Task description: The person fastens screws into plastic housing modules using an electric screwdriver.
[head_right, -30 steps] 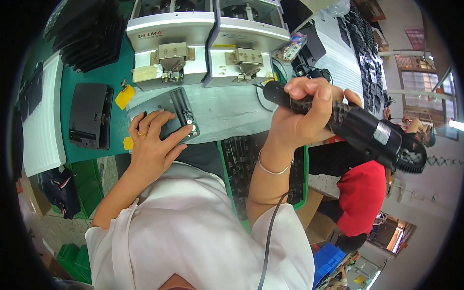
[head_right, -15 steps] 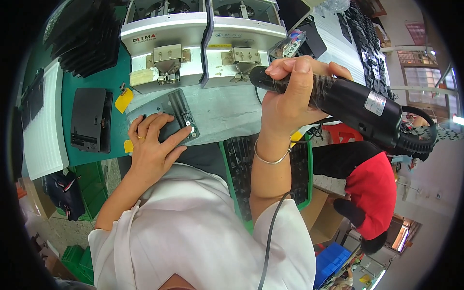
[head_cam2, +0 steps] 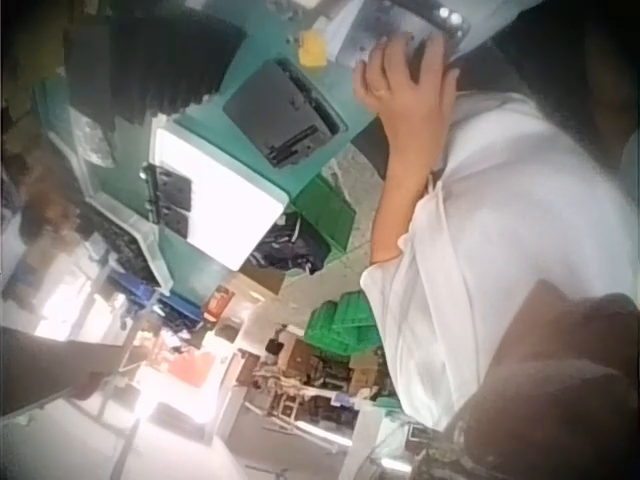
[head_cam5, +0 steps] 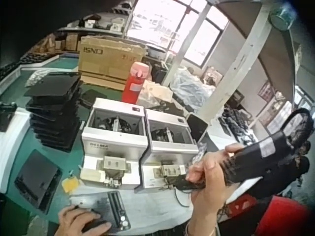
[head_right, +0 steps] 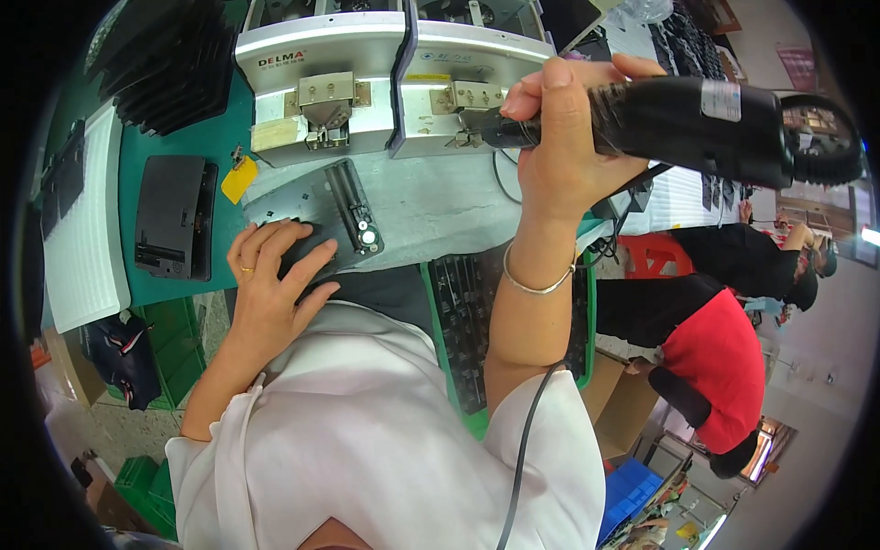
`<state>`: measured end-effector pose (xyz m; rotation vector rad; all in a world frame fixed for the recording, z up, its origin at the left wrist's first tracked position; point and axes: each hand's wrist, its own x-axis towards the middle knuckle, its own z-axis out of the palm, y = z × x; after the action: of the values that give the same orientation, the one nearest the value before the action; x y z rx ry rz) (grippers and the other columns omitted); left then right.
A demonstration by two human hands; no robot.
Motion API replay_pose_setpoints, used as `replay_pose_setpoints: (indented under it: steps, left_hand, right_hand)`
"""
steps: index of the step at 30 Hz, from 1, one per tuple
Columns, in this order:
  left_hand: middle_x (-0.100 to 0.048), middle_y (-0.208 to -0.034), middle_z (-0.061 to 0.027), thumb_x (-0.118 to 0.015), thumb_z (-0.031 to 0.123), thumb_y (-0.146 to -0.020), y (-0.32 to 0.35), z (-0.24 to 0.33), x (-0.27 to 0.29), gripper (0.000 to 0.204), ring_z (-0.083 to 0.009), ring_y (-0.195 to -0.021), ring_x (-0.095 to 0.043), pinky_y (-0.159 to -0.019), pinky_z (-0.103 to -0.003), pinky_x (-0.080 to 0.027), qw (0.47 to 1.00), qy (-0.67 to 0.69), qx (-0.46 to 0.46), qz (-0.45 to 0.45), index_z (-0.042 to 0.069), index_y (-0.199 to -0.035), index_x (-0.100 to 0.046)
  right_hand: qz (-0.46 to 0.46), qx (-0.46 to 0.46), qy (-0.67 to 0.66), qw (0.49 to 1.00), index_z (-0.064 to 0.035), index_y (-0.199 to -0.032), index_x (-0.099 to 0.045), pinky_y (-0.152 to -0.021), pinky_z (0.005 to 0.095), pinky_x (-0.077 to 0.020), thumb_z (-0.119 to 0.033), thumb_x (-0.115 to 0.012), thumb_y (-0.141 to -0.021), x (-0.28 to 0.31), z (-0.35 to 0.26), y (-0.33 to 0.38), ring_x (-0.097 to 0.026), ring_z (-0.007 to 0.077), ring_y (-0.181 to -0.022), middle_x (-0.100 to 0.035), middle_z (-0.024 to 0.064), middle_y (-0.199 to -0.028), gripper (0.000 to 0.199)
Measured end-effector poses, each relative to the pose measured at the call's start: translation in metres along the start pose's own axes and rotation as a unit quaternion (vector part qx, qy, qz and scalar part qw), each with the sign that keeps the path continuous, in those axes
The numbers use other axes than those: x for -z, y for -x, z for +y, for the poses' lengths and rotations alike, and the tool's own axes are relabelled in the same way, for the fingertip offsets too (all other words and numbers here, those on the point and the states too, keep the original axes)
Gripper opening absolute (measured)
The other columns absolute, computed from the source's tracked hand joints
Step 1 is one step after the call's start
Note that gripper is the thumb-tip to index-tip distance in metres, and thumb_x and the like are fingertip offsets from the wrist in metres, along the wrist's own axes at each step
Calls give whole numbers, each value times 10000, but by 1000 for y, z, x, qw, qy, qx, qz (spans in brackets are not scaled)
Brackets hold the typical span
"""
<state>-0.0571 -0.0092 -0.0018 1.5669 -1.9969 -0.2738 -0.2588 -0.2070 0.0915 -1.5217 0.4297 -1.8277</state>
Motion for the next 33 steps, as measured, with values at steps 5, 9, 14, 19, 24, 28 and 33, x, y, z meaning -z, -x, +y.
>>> replay_pose_setpoints:
  steps: [5,9,14,19,24,28,33]
  left_hand:
    - [-546,-1176,-62,-781,178,-691,9,-7,-2,479,-260,-1144,-479,-1011,-456,-307,999,7,-4,45,162,-1145,-630]
    - [-551,-1162,-73,-791,154,-681,16,-12,-5,453,-275,-1118,-493,-962,-442,-358,997,40,0,69,130,-1106,-635]
    - [-555,-1142,-78,-789,133,-672,22,-18,-6,412,-275,-1094,-504,-933,-431,-382,995,54,10,84,117,-1057,-641]
    - [-556,-1105,-70,-775,128,-675,21,-19,-5,346,-264,-1062,-515,-925,-427,-389,995,58,-18,84,134,-1005,-673]
    - [-559,-1125,-70,-777,140,-697,20,-19,-6,375,-264,-1070,-511,-930,-433,-381,996,40,-20,80,164,-1058,-683]
    - [-555,-1119,-64,-763,148,-706,20,-17,-5,353,-254,-1082,-499,-941,-434,-378,997,26,-18,69,173,-1051,-692]
    - [-559,-1099,-58,-763,150,-694,21,-16,-6,330,-240,-1068,-511,-945,-422,-373,996,20,-20,82,177,-1016,-698]
  right_hand:
    - [-46,-36,17,998,9,-1109,-426,-498,268,-506,27,-667,-828,1,7,-12,-588,153,-486,-627,117,-673,371]
    - [-8,-78,-10,997,5,-1118,-418,-492,290,-515,31,-650,-833,3,4,-11,-585,166,-475,-622,117,-670,369]
    - [49,-80,-39,995,-16,-1154,-396,-485,335,-509,16,-616,-837,1,-11,6,-548,177,-468,-584,120,-660,388]
    - [-19,-174,-175,969,-106,-1206,-409,-460,339,-466,-29,-562,-878,-24,-33,54,-497,169,-509,-552,92,-698,370]
    - [-44,-207,-158,965,-65,-1163,-344,-438,303,-469,-15,-633,-853,-60,-28,98,-494,160,-461,-550,87,-650,427]
    - [-66,-221,-120,966,-39,-1123,-317,-460,269,-472,-1,-649,-844,-67,-25,107,-532,147,-478,-563,87,-619,435]
    - [-109,-208,-81,969,-47,-1116,-296,-473,254,-477,20,-645,-835,-67,-20,116,-540,143,-488,-554,87,-619,452]
